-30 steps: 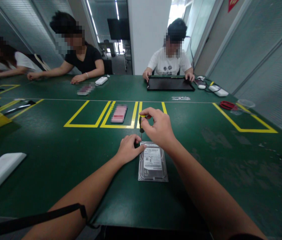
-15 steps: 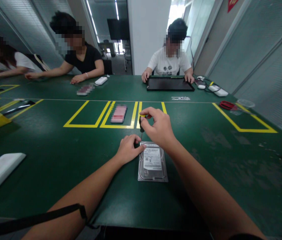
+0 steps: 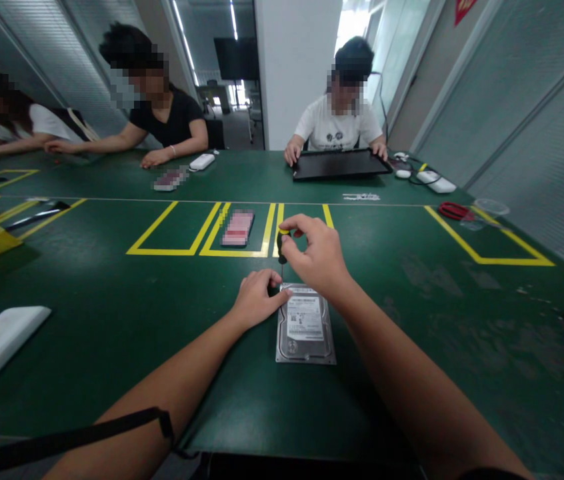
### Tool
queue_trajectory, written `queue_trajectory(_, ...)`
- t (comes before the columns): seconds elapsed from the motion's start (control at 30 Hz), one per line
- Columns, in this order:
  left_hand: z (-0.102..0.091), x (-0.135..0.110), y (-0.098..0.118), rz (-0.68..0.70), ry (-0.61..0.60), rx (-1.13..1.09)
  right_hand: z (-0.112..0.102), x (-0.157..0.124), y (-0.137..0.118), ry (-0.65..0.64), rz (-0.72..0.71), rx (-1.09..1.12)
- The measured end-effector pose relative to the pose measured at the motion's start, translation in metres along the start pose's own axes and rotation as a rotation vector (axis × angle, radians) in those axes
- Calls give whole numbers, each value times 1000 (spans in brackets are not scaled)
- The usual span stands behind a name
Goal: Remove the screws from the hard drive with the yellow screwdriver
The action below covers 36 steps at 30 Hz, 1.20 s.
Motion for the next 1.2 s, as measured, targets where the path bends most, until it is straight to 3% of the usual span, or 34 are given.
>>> queue_trajectory(1.2, 1, 0, 0, -2, 11, -2, 1, 0, 0, 25, -40, 34)
Point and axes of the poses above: each hand's wrist, its own x-axis towards the middle knuckle, its own z-axis out of the palm, y = z × x, the point moved 5 cm from there along x, towards the middle knuckle
